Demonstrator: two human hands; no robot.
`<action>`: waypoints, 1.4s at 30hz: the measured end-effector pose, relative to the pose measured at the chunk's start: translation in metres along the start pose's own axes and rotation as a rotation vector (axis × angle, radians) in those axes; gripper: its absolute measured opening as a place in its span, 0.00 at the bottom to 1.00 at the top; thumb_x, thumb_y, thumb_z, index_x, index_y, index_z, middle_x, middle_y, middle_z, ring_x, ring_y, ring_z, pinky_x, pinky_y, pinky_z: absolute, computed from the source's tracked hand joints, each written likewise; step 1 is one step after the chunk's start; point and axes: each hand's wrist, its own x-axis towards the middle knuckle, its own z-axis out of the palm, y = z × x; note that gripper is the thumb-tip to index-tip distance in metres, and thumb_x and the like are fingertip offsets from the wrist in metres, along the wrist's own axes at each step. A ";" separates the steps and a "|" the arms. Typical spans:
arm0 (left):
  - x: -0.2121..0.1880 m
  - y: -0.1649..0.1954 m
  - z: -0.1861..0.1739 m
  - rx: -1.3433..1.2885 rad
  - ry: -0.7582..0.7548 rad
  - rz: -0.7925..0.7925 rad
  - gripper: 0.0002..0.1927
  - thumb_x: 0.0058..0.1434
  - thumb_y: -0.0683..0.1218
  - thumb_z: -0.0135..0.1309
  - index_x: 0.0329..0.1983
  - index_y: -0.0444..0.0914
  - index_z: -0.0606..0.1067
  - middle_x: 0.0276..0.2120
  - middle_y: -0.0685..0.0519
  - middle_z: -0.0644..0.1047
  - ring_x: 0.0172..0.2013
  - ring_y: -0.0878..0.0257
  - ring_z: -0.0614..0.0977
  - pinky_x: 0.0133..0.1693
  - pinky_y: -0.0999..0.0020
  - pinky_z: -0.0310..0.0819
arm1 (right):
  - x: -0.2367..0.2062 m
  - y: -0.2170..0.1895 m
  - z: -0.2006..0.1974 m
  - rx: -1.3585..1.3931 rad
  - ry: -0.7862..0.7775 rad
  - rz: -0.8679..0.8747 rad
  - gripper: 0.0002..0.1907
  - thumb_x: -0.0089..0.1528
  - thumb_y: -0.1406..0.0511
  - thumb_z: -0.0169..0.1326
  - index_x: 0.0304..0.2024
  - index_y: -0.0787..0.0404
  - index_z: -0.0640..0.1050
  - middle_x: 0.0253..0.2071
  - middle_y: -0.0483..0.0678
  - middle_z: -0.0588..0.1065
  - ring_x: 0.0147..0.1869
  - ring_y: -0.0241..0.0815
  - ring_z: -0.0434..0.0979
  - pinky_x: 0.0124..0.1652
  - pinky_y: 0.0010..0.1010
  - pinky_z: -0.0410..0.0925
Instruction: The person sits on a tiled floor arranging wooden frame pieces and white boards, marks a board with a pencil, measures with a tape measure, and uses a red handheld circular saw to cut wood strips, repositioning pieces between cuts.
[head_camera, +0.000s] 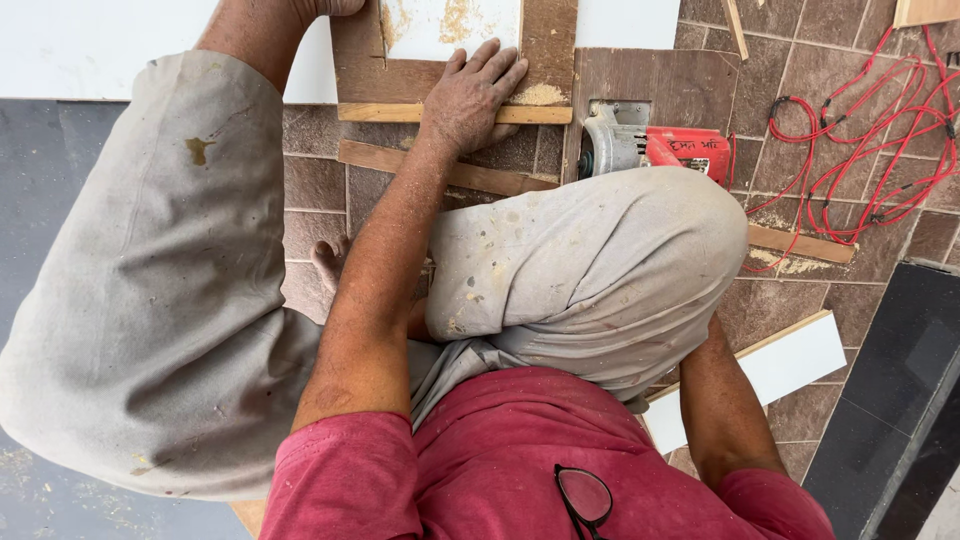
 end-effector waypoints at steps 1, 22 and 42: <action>0.001 0.000 0.002 0.006 -0.001 0.000 0.51 0.56 0.63 0.66 0.78 0.52 0.55 0.75 0.55 0.57 0.74 0.54 0.55 0.72 0.47 0.46 | 0.000 0.000 0.000 -0.002 -0.001 0.008 0.17 0.69 0.69 0.55 0.59 0.67 0.72 0.43 0.47 0.75 0.42 0.38 0.76 0.46 0.28 0.73; -0.001 -0.003 0.015 0.029 -0.005 -0.006 0.53 0.54 0.63 0.68 0.79 0.55 0.55 0.76 0.57 0.56 0.75 0.56 0.53 0.73 0.48 0.47 | 0.013 -0.004 0.006 -0.025 -0.027 0.007 0.15 0.68 0.70 0.54 0.57 0.67 0.72 0.42 0.47 0.75 0.40 0.38 0.77 0.43 0.29 0.74; -0.006 -0.002 0.017 0.001 -0.013 -0.004 0.52 0.53 0.62 0.70 0.78 0.54 0.57 0.76 0.57 0.57 0.74 0.56 0.54 0.72 0.46 0.48 | 0.038 -0.004 0.010 -0.048 -0.031 0.002 0.13 0.68 0.71 0.54 0.55 0.66 0.72 0.41 0.48 0.75 0.37 0.38 0.77 0.40 0.30 0.74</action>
